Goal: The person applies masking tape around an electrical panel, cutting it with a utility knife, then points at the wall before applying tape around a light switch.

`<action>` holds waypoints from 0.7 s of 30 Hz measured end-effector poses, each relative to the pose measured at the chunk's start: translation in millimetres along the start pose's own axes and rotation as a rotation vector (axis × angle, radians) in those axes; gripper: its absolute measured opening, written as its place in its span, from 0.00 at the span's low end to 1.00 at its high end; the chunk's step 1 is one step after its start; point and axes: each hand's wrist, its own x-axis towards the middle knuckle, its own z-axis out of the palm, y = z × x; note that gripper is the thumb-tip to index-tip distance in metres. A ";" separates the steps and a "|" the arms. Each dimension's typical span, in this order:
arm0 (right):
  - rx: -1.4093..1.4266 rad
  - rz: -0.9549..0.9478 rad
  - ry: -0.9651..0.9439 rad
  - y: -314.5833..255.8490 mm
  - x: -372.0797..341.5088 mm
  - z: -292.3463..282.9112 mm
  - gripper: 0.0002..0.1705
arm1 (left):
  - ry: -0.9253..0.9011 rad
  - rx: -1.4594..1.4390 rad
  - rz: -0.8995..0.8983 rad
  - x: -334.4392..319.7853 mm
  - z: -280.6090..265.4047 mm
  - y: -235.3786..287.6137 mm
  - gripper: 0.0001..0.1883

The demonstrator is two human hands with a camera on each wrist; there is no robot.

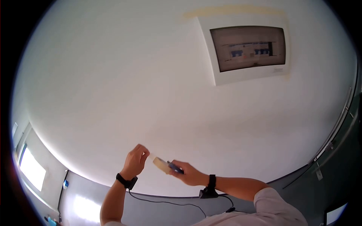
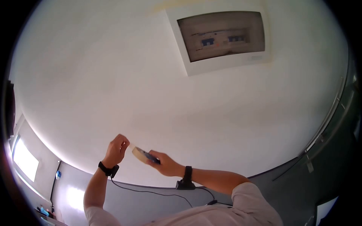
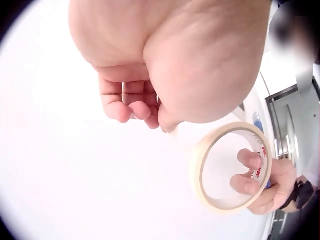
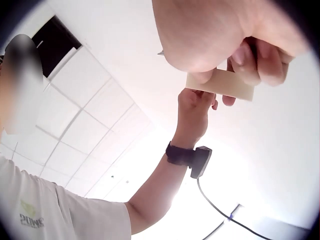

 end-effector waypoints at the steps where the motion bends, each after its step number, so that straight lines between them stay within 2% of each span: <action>1: 0.025 0.021 -0.050 17.3 1.8 14.5 0.13 | -0.028 0.014 -0.059 -18.0 -0.9 -9.7 0.03; 5: 0.017 0.150 -0.231 33.4 1.4 67.6 0.14 | -0.105 0.041 -0.244 -84.2 -4.7 -34.0 0.03; 6: 0.014 0.087 -0.251 55.8 0.6 84.7 0.15 | -0.111 0.043 -0.255 -97.1 -6.4 -34.8 0.03; 9: 0.007 0.193 -0.357 59.8 -4.5 99.1 0.16 | -0.124 0.040 -0.412 -118.2 -15.0 -23.0 0.02; 10: 0.043 0.145 -0.331 59.6 -5.5 100.1 0.16 | -0.132 0.049 -0.414 -116.6 -23.5 -12.4 0.02; 12: 0.076 0.093 -0.298 48.3 -4.1 94.4 0.16 | -0.010 0.074 -0.359 -104.6 -41.4 9.6 0.03; 15: 0.150 0.034 -0.183 -24.9 -0.2 64.2 0.16 | 0.093 0.150 -0.258 -61.3 -80.0 56.9 0.05; 16: 0.143 0.095 -0.176 -39.1 4.9 54.5 0.15 | 0.109 0.175 -0.227 -41.1 -93.8 75.0 0.05; 18: 0.094 -0.183 -0.048 -55.5 17.4 42.2 0.12 | 0.129 0.173 -0.149 -2.2 -115.3 103.2 0.05; 21: -0.029 -0.279 0.178 -104.5 12.9 15.8 0.14 | 0.155 0.256 -0.031 55.0 -145.2 138.9 0.05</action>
